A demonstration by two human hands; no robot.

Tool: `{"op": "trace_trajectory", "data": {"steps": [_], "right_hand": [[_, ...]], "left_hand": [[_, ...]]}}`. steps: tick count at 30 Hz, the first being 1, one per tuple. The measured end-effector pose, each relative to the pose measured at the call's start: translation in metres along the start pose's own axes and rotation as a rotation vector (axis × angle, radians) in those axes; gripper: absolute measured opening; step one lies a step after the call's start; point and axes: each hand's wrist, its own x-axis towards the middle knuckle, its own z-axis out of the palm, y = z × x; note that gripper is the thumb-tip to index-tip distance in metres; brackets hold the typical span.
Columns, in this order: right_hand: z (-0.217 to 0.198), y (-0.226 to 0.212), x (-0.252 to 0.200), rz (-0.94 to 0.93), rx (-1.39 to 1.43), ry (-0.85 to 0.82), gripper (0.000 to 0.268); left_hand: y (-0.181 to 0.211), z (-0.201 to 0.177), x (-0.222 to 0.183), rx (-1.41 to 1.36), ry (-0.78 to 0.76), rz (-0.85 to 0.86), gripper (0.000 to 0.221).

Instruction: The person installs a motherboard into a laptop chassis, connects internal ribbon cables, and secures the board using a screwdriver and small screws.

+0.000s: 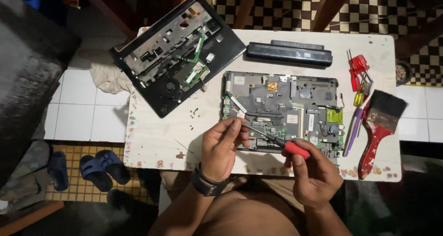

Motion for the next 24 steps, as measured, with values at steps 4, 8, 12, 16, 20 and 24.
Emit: {"op": "trace_trajectory", "data": {"steps": [4, 8, 12, 16, 20, 24], "right_hand": [[-0.011, 0.004, 0.004, -0.065, -0.096, -0.041, 0.031], [-0.020, 0.010, 0.012, -0.208, -0.108, -0.154, 0.030], [-0.028, 0.012, 0.014, -0.285, -0.176, -0.225, 0.032], [-0.025, 0.003, 0.018, -0.317, -0.187, -0.263, 0.030], [-0.024, 0.004, 0.012, -0.170, -0.232, -0.174, 0.034], [-0.018, 0.013, 0.004, 0.035, -0.050, -0.080, 0.029]], "left_hand": [[-0.001, 0.002, 0.001, 0.027, -0.005, -0.014, 0.022], [0.000, 0.002, 0.001, -0.025, 0.022, -0.088, 0.024], [-0.004, 0.005, 0.001, -0.024, 0.048, -0.070, 0.022], [-0.011, 0.009, -0.001, 0.097, 0.092, 0.012, 0.024], [-0.014, 0.007, -0.007, 0.338, 0.079, 0.113, 0.023], [-0.012, 0.004, -0.016, 0.289, 0.075, 0.088, 0.025]]}}
